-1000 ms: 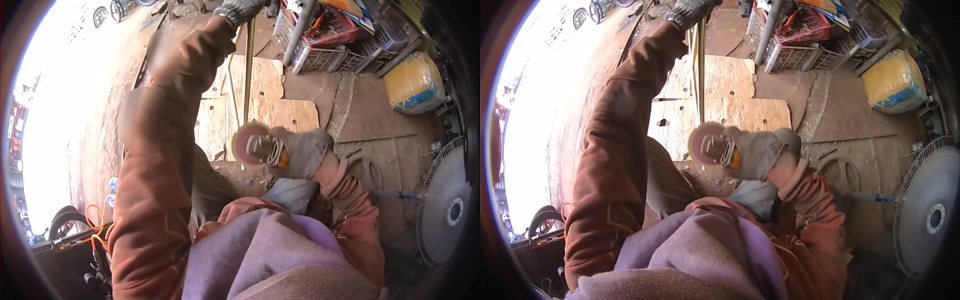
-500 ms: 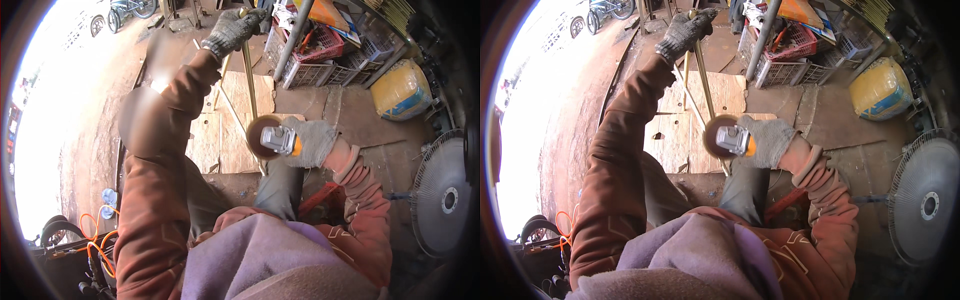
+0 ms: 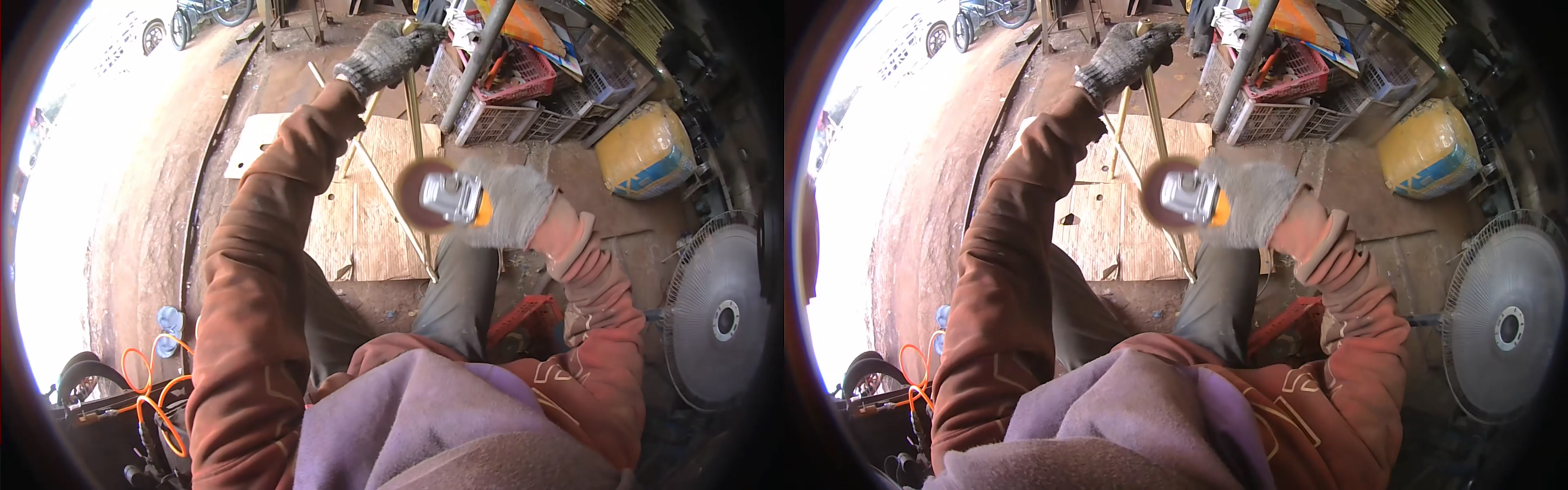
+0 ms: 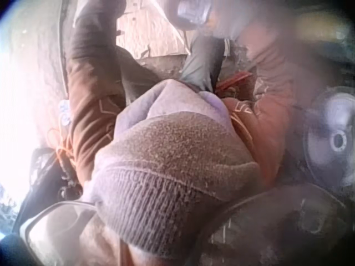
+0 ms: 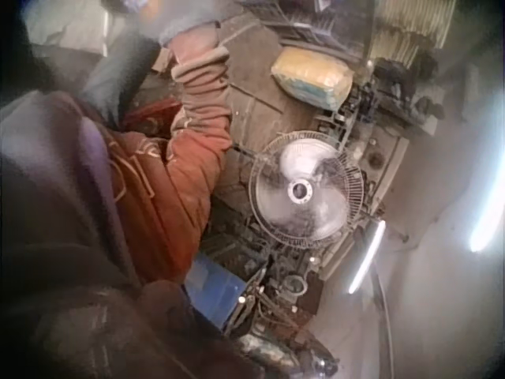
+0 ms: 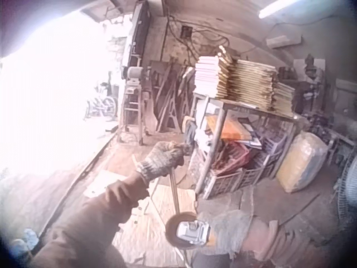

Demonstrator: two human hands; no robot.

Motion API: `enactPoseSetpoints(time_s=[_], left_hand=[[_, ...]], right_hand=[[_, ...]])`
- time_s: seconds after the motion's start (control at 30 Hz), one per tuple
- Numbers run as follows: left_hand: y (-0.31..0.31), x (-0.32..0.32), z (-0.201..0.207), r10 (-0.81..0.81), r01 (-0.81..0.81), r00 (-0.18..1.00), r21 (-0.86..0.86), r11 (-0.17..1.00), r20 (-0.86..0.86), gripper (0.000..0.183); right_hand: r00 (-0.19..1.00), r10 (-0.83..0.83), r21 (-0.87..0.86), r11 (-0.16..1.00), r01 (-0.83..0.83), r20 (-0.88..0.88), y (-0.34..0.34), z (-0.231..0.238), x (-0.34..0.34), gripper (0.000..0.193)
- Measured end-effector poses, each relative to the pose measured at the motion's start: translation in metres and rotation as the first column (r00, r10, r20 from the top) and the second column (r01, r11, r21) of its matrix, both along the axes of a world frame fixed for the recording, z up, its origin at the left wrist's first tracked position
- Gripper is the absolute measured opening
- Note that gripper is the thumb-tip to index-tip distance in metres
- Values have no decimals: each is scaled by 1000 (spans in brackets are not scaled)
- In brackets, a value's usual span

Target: The person uses a handheld power sander to smooth the surface of a metal framework while sitting on the ground.

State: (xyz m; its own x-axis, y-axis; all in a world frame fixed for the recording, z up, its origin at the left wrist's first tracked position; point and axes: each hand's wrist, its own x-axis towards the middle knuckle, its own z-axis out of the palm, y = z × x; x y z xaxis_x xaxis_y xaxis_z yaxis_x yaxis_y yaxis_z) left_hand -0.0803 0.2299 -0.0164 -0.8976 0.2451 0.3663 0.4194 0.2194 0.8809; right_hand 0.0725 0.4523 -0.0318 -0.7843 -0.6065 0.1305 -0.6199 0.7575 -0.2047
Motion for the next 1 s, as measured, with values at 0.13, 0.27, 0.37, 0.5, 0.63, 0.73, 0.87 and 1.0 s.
enactPoseSetpoints(time_s=[0.13, 0.27, 0.37, 0.5, 0.63, 0.73, 0.87, 1.0], left_hand=[[-2, -3, -2, -28, 28, 999, -19, 999, -24, 37], [3, -11, -6, -55, 55, 998, -12, 998, 29, 43], [6, -11, -3, -68, 69, 997, -9, 998, 37, 45], [3, -10, -4, -34, 35, 998, -15, 999, 46, 44], [2, -5, -5, -40, 41, 999, -40, 998, 18, 43], [3, -4, -5, -51, 51, 999, -38, 998, 6, 41], [4, -6, -3, -59, 59, 998, -38, 998, -7, 40], [10, -9, -5, -83, 83, 996, -30, 996, -30, 40]], right_hand=[[997, -65, 271, 961, 53, 36, -2, -4, 12, 52], [994, -104, 189, 976, 109, -35, -8, 21, -2, 64], [983, -56, 108, 991, 75, -174, -2, 28, -19, 66], [993, -109, 180, 977, 115, -42, -16, 24, 1, 66], [987, -93, 303, 952, 50, 130, -6, -16, 23, 63], [1000, -5, 223, 975, -1, 24, -1, -10, 16, 65], [995, -84, 115, 989, 89, -46, -4, 25, -15, 68], [990, -48, 63, 996, 56, -131, -8, 26, -24, 69]])
